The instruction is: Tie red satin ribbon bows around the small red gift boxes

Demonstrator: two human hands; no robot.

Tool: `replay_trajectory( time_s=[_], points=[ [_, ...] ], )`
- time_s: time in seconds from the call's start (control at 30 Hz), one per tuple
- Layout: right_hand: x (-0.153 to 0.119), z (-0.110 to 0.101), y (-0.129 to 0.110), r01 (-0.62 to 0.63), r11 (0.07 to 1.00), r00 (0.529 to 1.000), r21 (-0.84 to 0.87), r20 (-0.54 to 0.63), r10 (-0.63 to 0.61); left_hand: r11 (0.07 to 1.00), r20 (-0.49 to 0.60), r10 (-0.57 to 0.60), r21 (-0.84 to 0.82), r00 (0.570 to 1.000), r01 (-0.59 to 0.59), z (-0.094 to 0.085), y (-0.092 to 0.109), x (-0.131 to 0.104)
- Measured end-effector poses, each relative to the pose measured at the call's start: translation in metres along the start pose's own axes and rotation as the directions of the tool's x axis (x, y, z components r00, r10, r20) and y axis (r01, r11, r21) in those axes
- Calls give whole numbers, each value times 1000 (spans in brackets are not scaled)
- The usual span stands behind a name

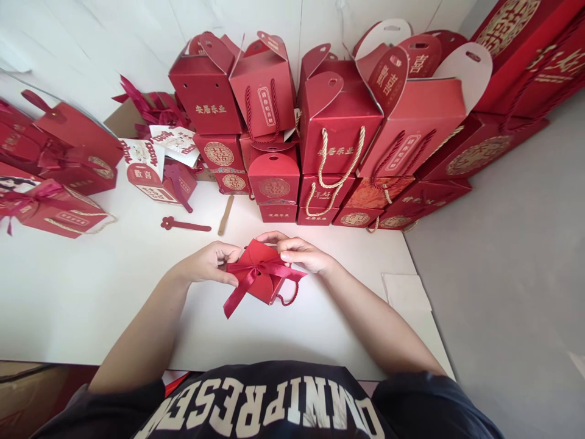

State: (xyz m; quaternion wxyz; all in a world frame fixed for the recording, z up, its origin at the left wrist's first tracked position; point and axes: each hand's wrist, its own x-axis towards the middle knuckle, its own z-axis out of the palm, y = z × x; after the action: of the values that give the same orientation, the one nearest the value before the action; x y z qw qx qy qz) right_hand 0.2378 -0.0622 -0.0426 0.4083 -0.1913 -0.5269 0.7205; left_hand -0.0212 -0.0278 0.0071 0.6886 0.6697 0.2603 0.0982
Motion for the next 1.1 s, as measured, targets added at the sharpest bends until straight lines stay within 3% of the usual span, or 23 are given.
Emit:
replay_trajectory(
  time_s=[0.2,0.37,0.47,0.63,0.77,0.97,1.1],
  points=[
    [2,-2,2,-6,1000,1000,-21,11,6,1000,29,10,-29,1000,-10,-2,-6,5],
    [-2,0,-19,-33,981,996,-191,-84,17,998,-24,7,-58,1000,-8,-6,-5,-1],
    [-12,0,-38,-160,913,971,-376,-224,78,998,-34,33,-47,999,-35,-8,0,-7],
    [-34,10,-52,-369,719,895,-589,-435,102,999,1,3,-50,1000,-3,-3,8,-9],
    [-44,27,-53,-412,715,894,-565,-403,197,1000,-12,13,-5,1000,-13,3,12,-6],
    [-49,34,-51,-338,846,929,-411,-291,230,994,-272,-96,20,957,106,15,11,1],
    [-53,29,-46,-324,870,940,-372,-229,253,991,-310,-134,-48,941,125,16,0,7]
  ],
)
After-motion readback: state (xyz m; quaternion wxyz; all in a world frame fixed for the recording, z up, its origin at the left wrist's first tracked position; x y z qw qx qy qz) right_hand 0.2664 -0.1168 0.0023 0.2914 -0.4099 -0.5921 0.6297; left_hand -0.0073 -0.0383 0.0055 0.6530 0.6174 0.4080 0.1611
